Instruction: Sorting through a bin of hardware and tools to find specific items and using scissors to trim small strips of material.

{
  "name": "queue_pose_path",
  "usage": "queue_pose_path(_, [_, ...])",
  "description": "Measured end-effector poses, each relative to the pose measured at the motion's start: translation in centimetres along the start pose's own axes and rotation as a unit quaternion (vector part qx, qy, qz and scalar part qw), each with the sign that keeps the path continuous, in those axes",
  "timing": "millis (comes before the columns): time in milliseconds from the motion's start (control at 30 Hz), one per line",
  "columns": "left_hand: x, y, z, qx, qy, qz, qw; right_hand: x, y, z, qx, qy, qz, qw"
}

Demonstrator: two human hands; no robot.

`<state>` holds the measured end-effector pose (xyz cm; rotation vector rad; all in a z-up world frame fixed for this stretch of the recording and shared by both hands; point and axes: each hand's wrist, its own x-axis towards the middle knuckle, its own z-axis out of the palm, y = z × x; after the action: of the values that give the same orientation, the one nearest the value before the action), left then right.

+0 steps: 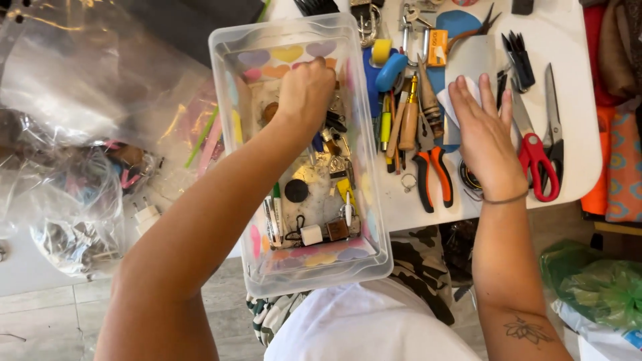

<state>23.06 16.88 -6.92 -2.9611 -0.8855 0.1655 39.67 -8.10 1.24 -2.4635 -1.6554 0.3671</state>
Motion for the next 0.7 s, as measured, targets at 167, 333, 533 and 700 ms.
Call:
queue_pose_path(167, [-2.6,-1.1,-3.8,-0.048,-0.006,-0.026,0.998,-2.1,-1.2,-1.4,-0.033,0.04,0.037,0.998])
queue_pose_path(333, [-11.7,-0.9,-12.1,-0.41,0.142,0.046,0.9,-5.1,-2.7,-2.1,0.034,0.223,-0.094,0.97])
queue_pose_path(533, [-20.9,2.5,-16.5,-0.557,0.219,0.089,0.796,-6.5,-12.5,-2.9,0.294,0.176,-0.224,0.913])
queue_pose_path(700, [-23.6,2.8,-16.1,-0.546,0.292,0.077,0.781,-6.6,-16.1,-4.4,0.38,0.171,-0.275,0.866])
